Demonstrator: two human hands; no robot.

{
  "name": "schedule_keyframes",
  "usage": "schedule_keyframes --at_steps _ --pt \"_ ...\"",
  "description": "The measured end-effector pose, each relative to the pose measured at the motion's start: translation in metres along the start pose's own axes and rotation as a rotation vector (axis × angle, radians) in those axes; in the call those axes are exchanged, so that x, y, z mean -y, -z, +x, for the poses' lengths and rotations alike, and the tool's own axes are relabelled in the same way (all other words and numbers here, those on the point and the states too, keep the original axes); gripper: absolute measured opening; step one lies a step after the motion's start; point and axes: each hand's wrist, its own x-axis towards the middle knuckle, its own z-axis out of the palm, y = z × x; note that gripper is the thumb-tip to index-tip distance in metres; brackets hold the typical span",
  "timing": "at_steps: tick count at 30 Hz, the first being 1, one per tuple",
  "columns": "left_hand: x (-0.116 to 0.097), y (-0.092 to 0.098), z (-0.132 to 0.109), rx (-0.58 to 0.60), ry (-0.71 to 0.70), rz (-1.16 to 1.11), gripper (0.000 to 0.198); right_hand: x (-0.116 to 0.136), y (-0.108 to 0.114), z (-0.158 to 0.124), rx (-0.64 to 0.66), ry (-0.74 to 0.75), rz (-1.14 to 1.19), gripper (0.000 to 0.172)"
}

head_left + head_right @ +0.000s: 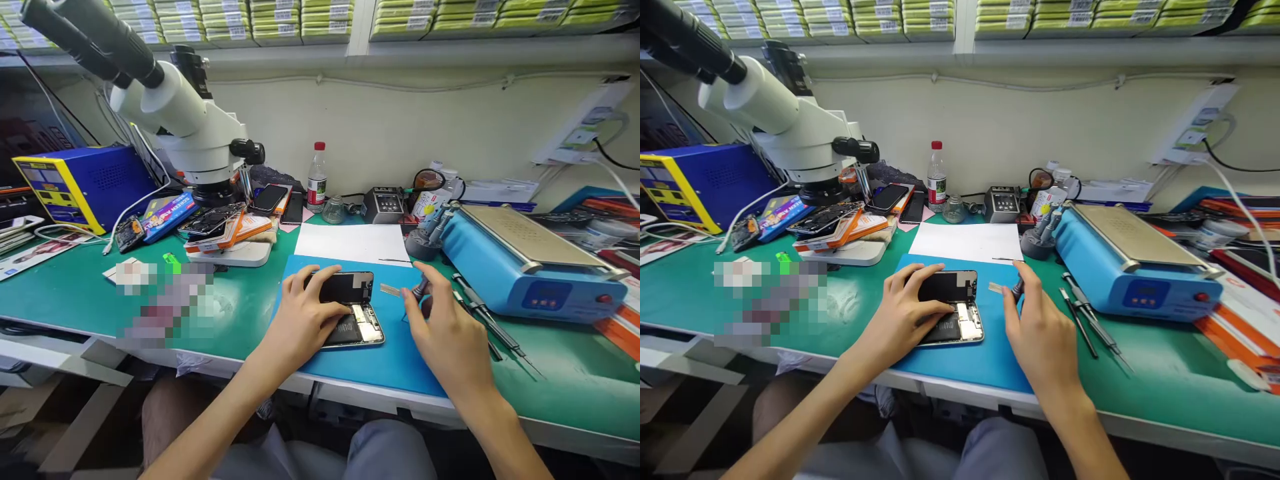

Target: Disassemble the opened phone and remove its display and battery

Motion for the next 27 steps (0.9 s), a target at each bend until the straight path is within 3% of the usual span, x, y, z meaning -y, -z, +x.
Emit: schedule_keyframes --at_steps 4,6,12,19,27 --pt "-0.001 0.0 0.0 0.003 0.012 -0.005 0.015 0.019 -0.006 0.009 -0.008 -0.119 0.386 0.055" --pt "-0.001 0.0 -0.001 0.005 0.016 -0.002 0.015 0.031 -0.018 0.014 0.011 -0.089 0.492 0.053" --pt "-0.001 0.001 -0.001 0.016 0.027 0.007 0.015 0.043 -0.042 0.013 0.069 0.063 0.461 0.045" --pt "0.002 0.0 -0.001 0.002 0.023 0.021 0.016 0.044 -0.04 0.01 0.169 0.102 0.441 0.045" --pt "0.002 0.0 -0.002 0.004 0.021 0.032 0.016 0.045 -0.042 0.01 0.179 0.071 0.436 0.047"
